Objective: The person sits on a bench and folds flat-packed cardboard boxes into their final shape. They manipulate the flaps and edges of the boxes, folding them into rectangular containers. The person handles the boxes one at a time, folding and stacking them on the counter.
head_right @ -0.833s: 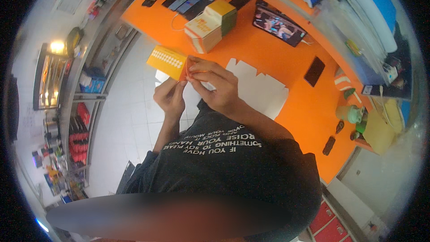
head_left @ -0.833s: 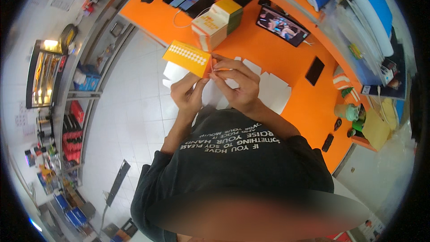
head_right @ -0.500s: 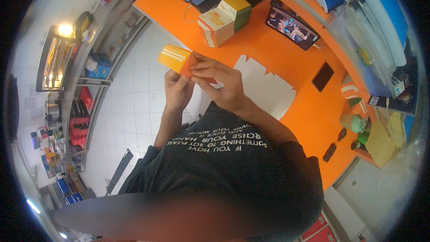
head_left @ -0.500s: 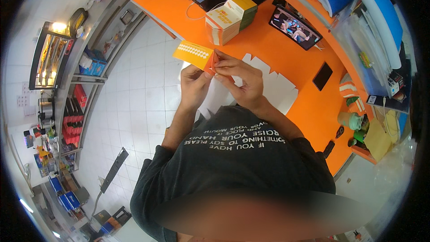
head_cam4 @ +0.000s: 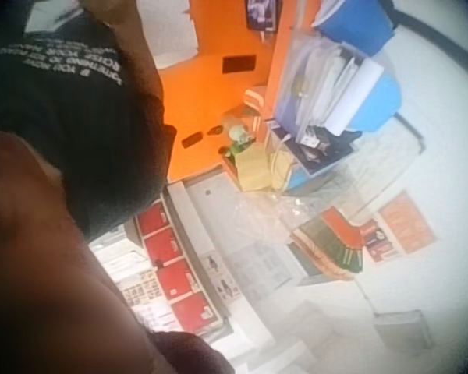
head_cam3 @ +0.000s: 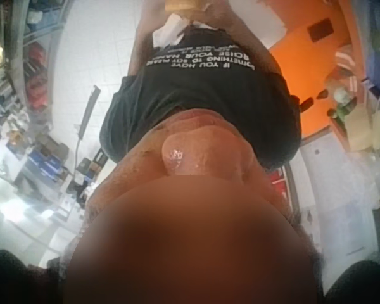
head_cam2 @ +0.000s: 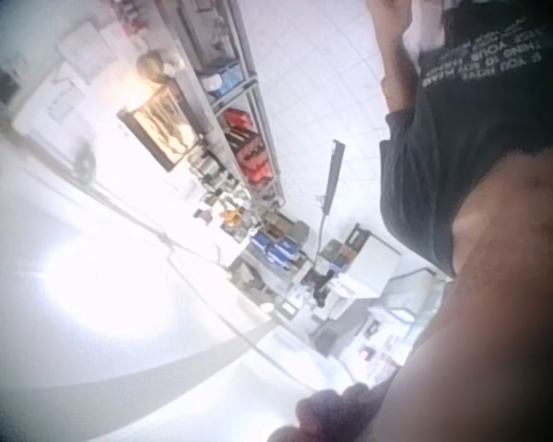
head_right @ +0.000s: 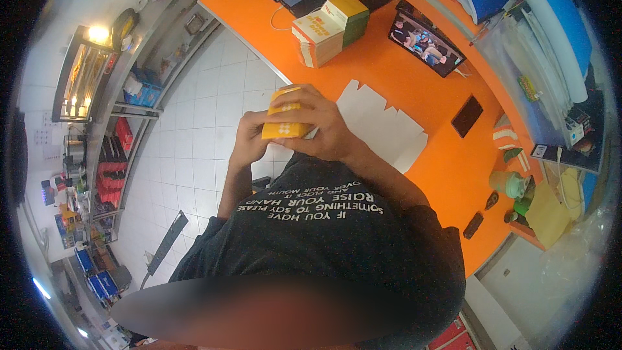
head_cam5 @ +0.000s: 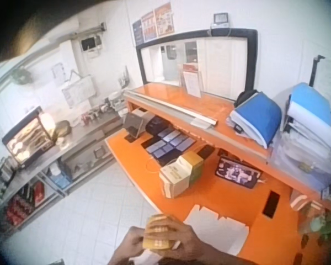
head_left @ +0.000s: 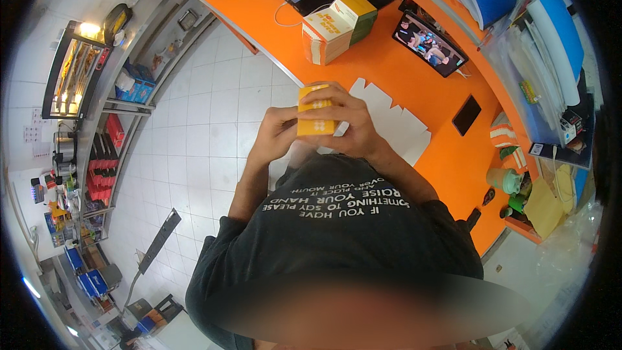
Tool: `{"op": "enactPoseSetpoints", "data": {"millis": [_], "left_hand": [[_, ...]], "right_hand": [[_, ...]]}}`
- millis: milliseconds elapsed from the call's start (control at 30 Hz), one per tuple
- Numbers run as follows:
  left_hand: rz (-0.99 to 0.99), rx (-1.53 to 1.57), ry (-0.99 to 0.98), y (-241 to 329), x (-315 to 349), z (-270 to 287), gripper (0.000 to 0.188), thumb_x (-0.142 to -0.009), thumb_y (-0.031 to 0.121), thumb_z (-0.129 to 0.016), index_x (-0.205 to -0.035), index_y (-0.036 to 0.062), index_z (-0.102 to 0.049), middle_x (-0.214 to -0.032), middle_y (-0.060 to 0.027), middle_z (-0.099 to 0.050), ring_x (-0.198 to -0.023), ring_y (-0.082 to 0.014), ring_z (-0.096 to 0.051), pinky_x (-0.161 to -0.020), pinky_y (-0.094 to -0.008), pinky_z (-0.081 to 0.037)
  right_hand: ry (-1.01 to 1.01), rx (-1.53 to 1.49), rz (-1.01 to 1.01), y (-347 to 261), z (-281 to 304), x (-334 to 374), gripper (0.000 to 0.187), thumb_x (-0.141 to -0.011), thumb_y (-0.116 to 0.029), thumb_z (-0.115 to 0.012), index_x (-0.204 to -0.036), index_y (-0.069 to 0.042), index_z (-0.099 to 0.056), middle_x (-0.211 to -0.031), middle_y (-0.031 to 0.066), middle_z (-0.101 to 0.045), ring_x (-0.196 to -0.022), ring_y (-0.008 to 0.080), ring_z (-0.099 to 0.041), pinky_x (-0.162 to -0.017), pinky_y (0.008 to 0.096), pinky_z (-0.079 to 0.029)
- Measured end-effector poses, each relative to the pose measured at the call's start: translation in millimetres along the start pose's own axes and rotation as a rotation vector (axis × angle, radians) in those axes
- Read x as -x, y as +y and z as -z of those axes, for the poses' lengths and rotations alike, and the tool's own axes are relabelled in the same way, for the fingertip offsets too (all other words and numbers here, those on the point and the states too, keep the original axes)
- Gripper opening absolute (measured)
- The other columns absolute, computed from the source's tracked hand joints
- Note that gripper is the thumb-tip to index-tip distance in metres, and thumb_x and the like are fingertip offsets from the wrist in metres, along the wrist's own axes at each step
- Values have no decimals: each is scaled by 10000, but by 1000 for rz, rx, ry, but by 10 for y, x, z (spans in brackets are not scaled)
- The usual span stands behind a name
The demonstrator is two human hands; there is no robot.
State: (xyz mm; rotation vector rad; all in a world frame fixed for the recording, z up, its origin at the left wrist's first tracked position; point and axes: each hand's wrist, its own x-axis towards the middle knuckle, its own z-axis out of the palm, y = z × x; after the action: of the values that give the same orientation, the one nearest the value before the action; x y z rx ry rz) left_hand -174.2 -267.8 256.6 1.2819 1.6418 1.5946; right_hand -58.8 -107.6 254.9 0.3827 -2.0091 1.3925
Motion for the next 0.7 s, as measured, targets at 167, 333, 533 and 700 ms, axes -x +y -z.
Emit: {"op": "enactPoseSetpoints", "data": {"millis": [167,333,533,700], "left_hand": [[-105,-39,201,-165,150,-59,180,-948,87,-592,-850,-45,-665,-683,-70,-670,-663,-102,-622,-633,-259,-505],[-206,339,539,-326,221,-166,370,-1030,311,-551,-908,-36,-594,-917,-88,-645,-883,-143,-608,-765,-316,-521],[-326,262,578,-198,229,-204,321,-1028,245,-562,-946,-62,-599,-1013,-106,-640,-922,-158,-601,-838,-334,-516],[-165,202,674,-140,199,-392,188,-996,63,-554,-1022,-89,-662,-971,-115,-688,-871,-147,-639,-788,-275,-509]], "right_hand": [[157,158,34,-60,2,-38,662,-752,-410,-829,-1304,-122,-605,-1415,196,-416,-1305,361,-428,-1065,451,-381],[113,168,-44,-27,0,-19,777,-723,-320,-855,-1395,-144,-508,-1487,211,-296,-1371,383,-353,-1103,467,-355],[149,147,-88,-97,21,-36,599,-751,-105,-798,-1308,-87,-578,-1433,204,-414,-1324,345,-453,-1077,425,-414],[380,131,-130,49,-76,103,288,-780,46,-739,-1064,38,-692,-1212,223,-648,-1135,304,-644,-952,360,-517]]}}
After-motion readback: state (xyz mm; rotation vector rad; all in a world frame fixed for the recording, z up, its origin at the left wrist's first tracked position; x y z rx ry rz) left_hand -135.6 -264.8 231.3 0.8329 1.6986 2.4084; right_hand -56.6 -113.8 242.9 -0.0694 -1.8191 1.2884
